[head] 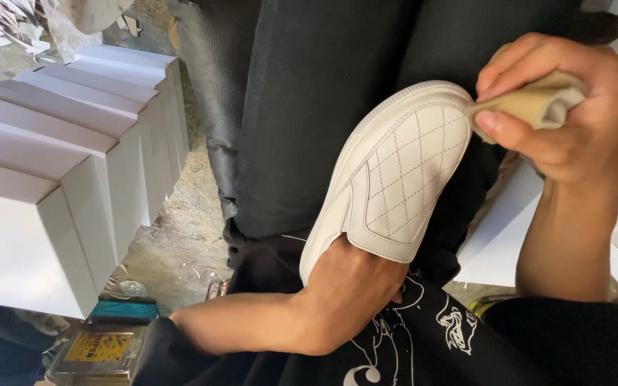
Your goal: Cleaning the exterior of a white shoe with a sponge and inserting an insole.
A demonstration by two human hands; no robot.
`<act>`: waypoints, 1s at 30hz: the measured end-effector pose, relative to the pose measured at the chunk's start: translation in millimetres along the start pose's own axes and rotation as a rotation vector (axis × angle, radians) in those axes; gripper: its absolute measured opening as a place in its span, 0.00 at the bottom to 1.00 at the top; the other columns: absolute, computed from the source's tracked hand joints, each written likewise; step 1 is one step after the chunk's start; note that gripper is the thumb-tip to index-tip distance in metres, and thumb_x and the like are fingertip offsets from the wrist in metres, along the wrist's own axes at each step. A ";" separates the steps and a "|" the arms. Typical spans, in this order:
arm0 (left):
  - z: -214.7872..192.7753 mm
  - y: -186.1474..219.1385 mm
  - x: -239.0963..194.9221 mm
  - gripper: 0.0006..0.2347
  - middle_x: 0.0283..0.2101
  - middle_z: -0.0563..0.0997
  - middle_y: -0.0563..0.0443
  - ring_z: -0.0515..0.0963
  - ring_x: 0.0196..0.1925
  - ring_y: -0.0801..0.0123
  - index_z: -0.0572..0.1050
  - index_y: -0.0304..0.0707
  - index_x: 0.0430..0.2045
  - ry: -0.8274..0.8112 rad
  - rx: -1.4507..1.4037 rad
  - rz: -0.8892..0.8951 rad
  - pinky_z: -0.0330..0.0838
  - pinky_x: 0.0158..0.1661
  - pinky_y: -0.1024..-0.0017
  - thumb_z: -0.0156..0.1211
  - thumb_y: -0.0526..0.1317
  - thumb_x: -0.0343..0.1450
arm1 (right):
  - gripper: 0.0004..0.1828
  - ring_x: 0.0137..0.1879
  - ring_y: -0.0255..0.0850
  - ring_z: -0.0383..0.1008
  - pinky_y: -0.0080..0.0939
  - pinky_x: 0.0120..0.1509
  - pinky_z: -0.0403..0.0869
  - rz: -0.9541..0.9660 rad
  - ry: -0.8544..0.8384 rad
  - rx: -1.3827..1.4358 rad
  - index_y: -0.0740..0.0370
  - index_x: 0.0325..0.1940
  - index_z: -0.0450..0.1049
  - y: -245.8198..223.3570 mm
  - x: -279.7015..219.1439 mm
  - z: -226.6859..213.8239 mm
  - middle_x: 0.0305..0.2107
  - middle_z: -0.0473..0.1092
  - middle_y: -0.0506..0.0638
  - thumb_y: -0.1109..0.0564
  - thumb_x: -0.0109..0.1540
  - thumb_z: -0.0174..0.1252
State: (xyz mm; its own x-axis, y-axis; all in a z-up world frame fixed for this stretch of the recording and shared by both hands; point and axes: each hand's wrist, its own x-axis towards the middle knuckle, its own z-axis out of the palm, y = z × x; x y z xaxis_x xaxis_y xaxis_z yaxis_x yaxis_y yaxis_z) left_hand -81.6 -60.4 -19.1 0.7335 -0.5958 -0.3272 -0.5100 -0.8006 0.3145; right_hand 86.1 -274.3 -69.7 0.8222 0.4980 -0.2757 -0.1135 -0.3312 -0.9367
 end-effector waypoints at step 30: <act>1.1 8.6 2.6 0.09 0.25 0.72 0.57 0.66 0.25 0.66 0.77 0.53 0.21 0.163 -0.010 -0.121 0.57 0.21 0.73 0.53 0.31 0.65 | 0.08 0.40 0.44 0.72 0.35 0.36 0.65 0.021 -0.350 -0.310 0.78 0.44 0.74 -62.3 51.9 -16.7 0.42 0.72 0.64 0.73 0.63 0.66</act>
State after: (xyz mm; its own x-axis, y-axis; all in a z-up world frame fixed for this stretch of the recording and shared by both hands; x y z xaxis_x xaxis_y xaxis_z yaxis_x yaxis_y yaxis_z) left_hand -84.5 -68.9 -18.2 0.8525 -0.4767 -0.2144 -0.4102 -0.8644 0.2909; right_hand 145.1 -241.2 -22.1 0.5781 0.7112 -0.4000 0.0875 -0.5414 -0.8362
